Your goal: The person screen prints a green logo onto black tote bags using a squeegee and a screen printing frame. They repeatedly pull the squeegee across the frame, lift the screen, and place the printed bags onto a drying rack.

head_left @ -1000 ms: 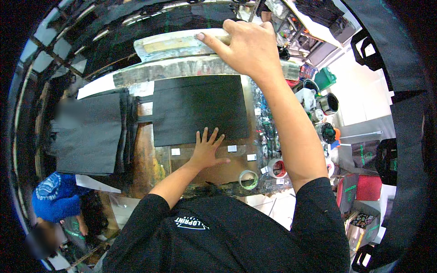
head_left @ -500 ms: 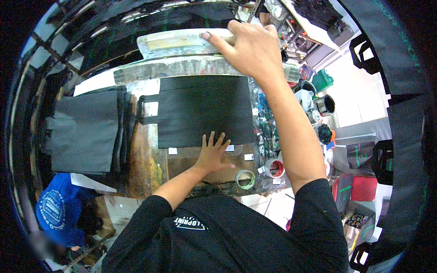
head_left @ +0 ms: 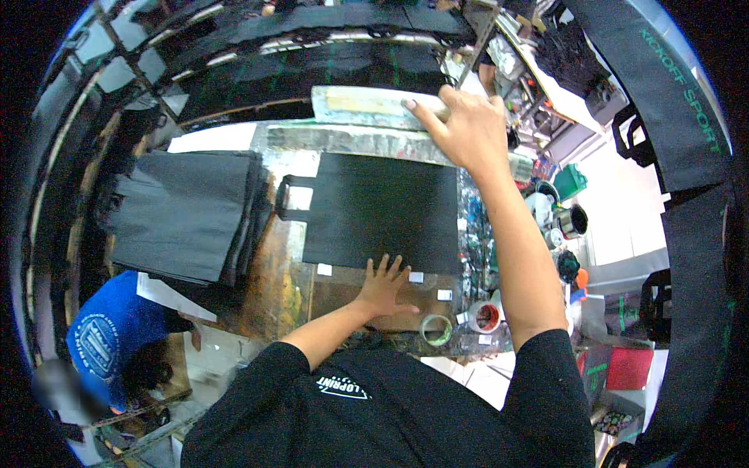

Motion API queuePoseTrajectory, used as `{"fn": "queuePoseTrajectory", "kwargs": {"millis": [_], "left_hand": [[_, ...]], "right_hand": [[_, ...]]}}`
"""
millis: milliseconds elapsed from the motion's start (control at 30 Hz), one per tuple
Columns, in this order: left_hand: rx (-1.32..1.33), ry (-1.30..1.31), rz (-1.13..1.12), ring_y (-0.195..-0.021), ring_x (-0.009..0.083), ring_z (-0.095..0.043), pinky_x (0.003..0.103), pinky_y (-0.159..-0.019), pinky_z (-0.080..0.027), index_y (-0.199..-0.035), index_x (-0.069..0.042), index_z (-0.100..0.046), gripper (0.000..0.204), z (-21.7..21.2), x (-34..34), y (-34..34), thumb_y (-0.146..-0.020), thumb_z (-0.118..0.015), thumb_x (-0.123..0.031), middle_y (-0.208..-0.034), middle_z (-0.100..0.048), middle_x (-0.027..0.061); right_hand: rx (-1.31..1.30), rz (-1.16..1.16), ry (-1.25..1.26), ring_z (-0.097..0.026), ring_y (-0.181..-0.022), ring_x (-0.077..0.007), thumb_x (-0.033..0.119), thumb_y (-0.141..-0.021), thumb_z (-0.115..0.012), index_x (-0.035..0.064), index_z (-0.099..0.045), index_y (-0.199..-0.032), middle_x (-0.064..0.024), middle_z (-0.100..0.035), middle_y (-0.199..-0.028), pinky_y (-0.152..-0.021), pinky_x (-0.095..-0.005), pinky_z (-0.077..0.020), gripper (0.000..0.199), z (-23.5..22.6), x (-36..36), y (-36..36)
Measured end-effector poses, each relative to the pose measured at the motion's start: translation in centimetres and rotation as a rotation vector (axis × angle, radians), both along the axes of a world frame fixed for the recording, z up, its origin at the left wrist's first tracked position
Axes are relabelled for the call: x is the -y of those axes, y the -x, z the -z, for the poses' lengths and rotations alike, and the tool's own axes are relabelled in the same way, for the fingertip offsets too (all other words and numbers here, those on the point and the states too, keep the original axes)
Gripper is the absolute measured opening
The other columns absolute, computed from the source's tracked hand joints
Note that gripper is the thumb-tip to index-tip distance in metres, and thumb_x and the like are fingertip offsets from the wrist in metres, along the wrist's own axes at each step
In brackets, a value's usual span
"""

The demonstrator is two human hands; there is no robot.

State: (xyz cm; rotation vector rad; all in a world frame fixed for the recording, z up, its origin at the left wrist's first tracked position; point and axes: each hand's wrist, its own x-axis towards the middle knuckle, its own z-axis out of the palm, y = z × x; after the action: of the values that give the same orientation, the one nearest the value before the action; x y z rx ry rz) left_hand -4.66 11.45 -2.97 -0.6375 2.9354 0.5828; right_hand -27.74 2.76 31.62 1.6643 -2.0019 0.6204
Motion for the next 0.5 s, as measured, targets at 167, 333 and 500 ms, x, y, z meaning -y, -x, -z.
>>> {"fn": "queuePoseTrajectory", "kwargs": {"millis": [167,333,500], "left_hand": [[0.090,-0.076,-0.060,-0.161,0.0525,-0.012,0.072,-0.126,-0.011,-0.169,-0.011,-0.031,0.128,-3.4,1.1,0.2,-0.078,-0.050,-0.099,-0.174,-0.021,0.0276],[0.175,0.025,-0.002,-0.161,0.0549,-0.010,0.073,-0.125,-0.010,-0.170,-0.011,-0.026,0.130,-1.7,0.4,-2.4,-0.078,-0.051,-0.098,-0.175,-0.018,0.0280],[0.050,-0.153,-0.162,-0.159,0.0495,-0.023,0.064,-0.128,-0.018,-0.170,-0.009,-0.024,0.127,-6.8,4.1,-1.8,-0.080,-0.058,-0.093,-0.173,-0.024,0.0295]], "right_hand": [[-0.018,0.014,0.003,-0.071,-0.083,-0.0392,0.068,-0.097,-0.059,0.0051,-0.066,-0.081,-0.0195,-0.072,-0.081,-0.083,-0.0529,-0.0434,0.065,0.3,-0.5,0.2],[-0.005,-0.027,0.057,-0.069,-0.076,-0.0378,0.063,-0.097,-0.062,0.0059,-0.063,-0.075,-0.0163,-0.070,-0.075,-0.080,-0.0501,-0.0404,0.062,-0.2,-1.1,-0.6],[-0.012,-0.027,0.032,-0.069,-0.078,-0.0371,0.063,-0.098,-0.062,0.0055,-0.065,-0.077,-0.0157,-0.070,-0.077,-0.080,-0.0500,-0.0400,0.061,-0.3,-1.0,-1.1]]}}
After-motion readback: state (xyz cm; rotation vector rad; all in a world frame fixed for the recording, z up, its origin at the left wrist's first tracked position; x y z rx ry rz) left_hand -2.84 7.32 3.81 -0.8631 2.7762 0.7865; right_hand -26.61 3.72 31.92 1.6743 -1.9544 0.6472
